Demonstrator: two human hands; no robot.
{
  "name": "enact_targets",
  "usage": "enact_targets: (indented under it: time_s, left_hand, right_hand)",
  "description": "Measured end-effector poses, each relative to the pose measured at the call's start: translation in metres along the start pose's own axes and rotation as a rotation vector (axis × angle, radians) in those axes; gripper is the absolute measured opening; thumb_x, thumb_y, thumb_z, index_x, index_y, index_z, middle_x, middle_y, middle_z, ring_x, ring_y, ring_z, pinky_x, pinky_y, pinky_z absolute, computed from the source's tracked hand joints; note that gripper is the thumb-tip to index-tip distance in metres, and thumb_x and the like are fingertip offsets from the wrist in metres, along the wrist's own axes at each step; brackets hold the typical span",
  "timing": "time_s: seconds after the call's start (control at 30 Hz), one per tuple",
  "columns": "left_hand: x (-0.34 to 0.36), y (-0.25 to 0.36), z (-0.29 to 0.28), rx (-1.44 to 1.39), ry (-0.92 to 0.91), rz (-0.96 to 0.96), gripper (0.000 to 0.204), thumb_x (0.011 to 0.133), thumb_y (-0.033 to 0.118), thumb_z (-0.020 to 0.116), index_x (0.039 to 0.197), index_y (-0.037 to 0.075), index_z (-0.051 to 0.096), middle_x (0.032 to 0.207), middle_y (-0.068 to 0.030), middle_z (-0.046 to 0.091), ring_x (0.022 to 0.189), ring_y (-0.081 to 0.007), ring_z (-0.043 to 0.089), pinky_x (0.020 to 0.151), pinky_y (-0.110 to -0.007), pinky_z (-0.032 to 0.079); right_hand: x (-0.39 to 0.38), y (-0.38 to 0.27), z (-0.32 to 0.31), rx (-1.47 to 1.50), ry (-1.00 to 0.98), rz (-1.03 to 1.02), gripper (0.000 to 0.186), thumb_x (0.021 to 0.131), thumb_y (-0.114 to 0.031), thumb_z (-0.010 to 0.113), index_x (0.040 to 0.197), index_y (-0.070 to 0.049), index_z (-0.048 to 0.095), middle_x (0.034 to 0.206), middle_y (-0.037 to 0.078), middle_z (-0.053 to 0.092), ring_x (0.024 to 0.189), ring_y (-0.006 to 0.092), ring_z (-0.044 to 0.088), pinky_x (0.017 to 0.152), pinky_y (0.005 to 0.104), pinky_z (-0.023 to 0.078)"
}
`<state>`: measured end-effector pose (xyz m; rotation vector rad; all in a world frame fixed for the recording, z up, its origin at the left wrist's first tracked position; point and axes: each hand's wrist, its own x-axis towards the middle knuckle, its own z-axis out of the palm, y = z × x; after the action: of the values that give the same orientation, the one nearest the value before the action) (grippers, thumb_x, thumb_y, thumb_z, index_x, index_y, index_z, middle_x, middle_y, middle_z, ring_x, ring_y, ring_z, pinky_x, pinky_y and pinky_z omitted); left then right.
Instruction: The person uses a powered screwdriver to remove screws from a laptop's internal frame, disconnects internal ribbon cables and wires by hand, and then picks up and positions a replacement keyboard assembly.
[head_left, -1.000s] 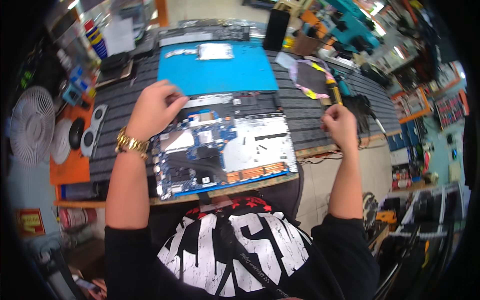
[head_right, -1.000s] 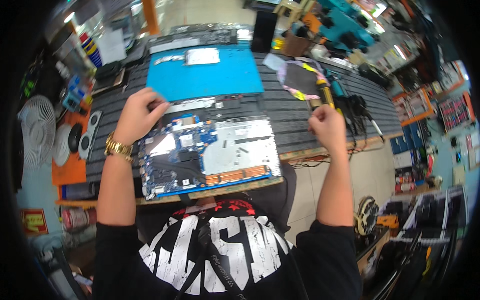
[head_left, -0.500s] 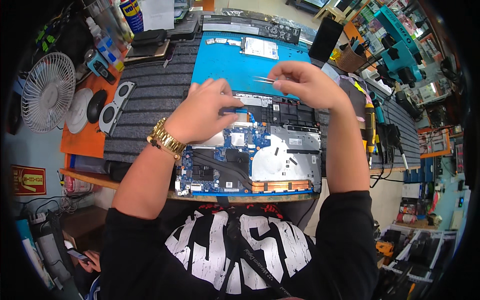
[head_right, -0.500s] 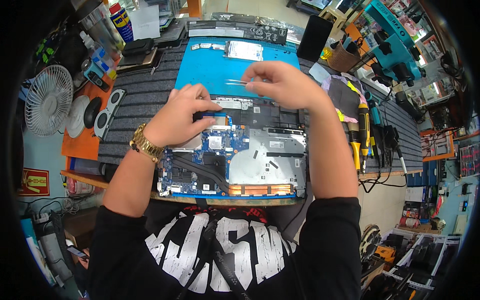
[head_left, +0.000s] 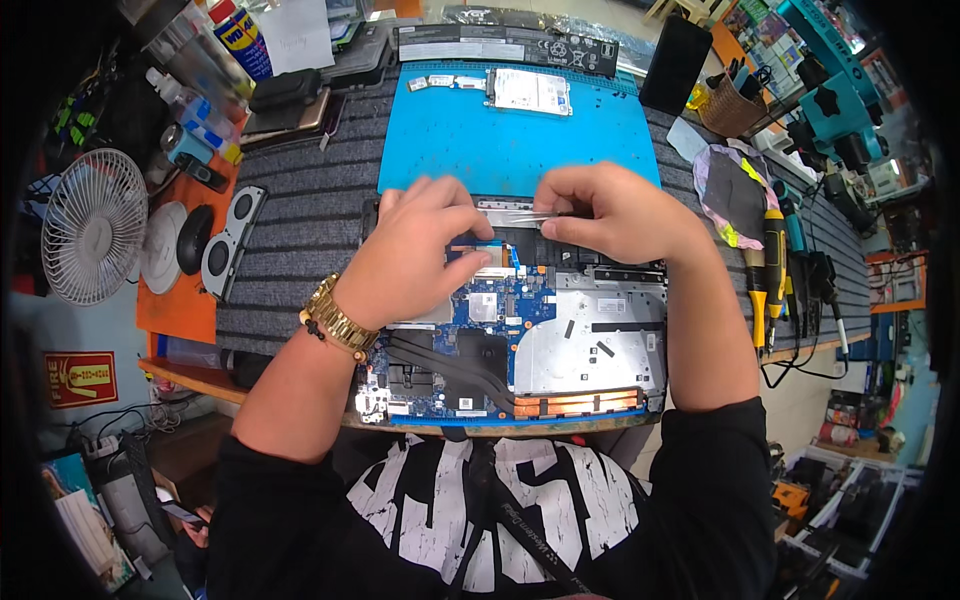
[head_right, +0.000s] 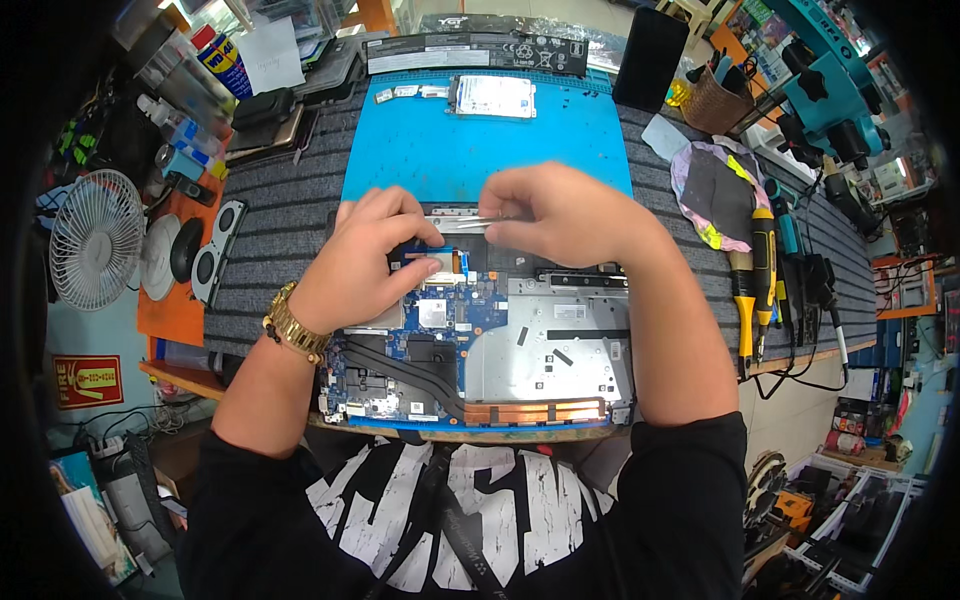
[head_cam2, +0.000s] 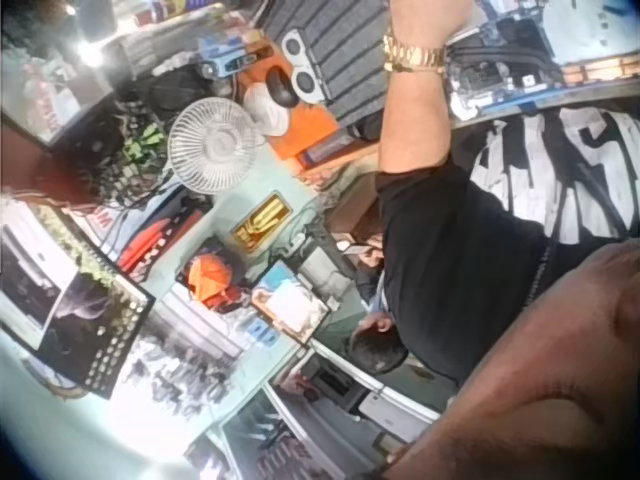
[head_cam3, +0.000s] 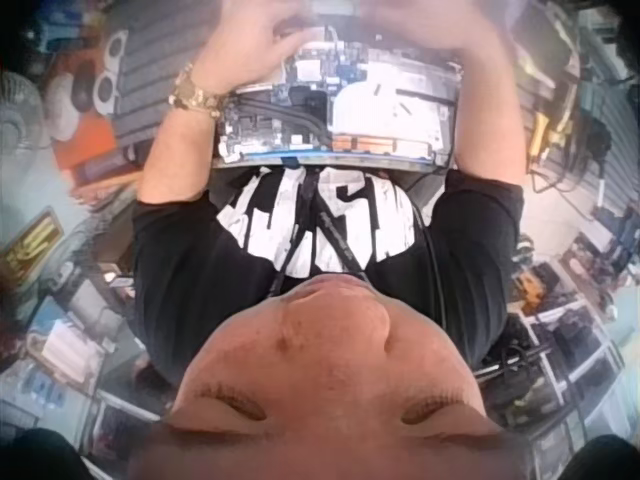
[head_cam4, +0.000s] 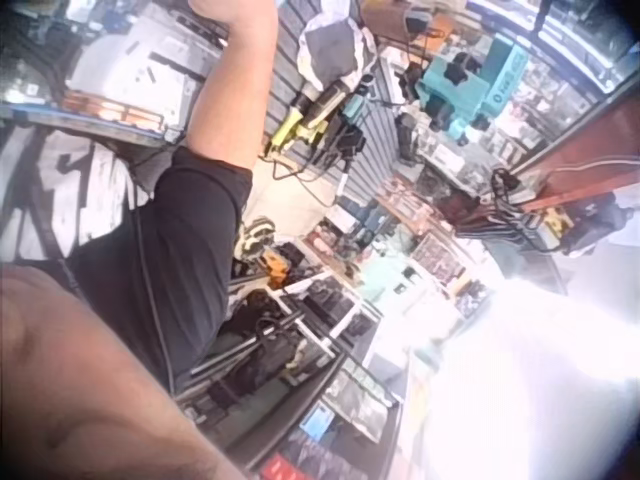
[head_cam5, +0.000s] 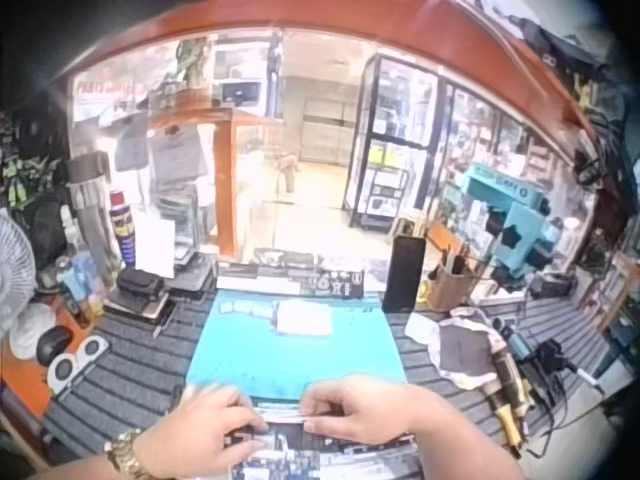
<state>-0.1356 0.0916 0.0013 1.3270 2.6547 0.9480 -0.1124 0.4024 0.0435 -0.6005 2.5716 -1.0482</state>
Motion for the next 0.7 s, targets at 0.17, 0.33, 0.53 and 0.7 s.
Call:
enact_targets:
  time_s: [0.17, 0.33, 0.53, 0.7]
  left_hand:
    - [-0.001, 0.000, 0.000, -0.019, 0.028, 0.006, 0.021, 0.096, 0.021, 0.090, 0.113, 0.014, 0.080, 0.117, -0.0033, 0.072, 0.119, -0.0269, 0.066, 0.107, -0.045, 0.042]
    - [0.000, 0.000, -0.001, -0.070, 0.023, 0.032, 0.017, 0.097, 0.017, 0.089, 0.110, 0.013, 0.078, 0.107, 0.0006, 0.078, 0.109, -0.0230, 0.070, 0.106, -0.043, 0.042]
    - [0.000, 0.001, -0.005, -0.106, 0.025, 0.061, 0.012, 0.096, 0.015, 0.087, 0.105, 0.015, 0.079, 0.102, 0.0016, 0.078, 0.102, -0.0208, 0.072, 0.104, -0.041, 0.042]
    - [-0.002, -0.004, -0.003, -0.117, 0.006, 0.093, 0.009, 0.095, 0.014, 0.086, 0.101, 0.018, 0.079, 0.098, 0.0021, 0.075, 0.101, -0.0220, 0.071, 0.101, -0.043, 0.042]
  right_hand:
    - [0.001, -0.002, 0.007, 0.005, -0.016, -0.037, 0.018, 0.107, -0.016, 0.084, 0.116, -0.003, 0.075, 0.083, 0.003, 0.069, 0.075, 0.0137, 0.058, 0.069, 0.0357, 0.049]
    - [0.001, -0.002, 0.003, 0.028, -0.028, 0.007, 0.020, 0.106, -0.019, 0.084, 0.115, -0.003, 0.077, 0.081, 0.003, 0.069, 0.074, 0.0153, 0.059, 0.069, 0.0372, 0.049]
    - [0.004, 0.003, 0.001, 0.019, -0.035, 0.032, 0.022, 0.105, -0.023, 0.084, 0.112, -0.004, 0.078, 0.079, 0.004, 0.068, 0.073, 0.0163, 0.059, 0.068, 0.0383, 0.048]
    - [0.002, 0.015, 0.001, 0.007, 0.005, -0.003, 0.025, 0.107, -0.026, 0.088, 0.114, -0.004, 0.078, 0.079, 0.002, 0.069, 0.073, 0.0124, 0.057, 0.066, 0.0372, 0.047]
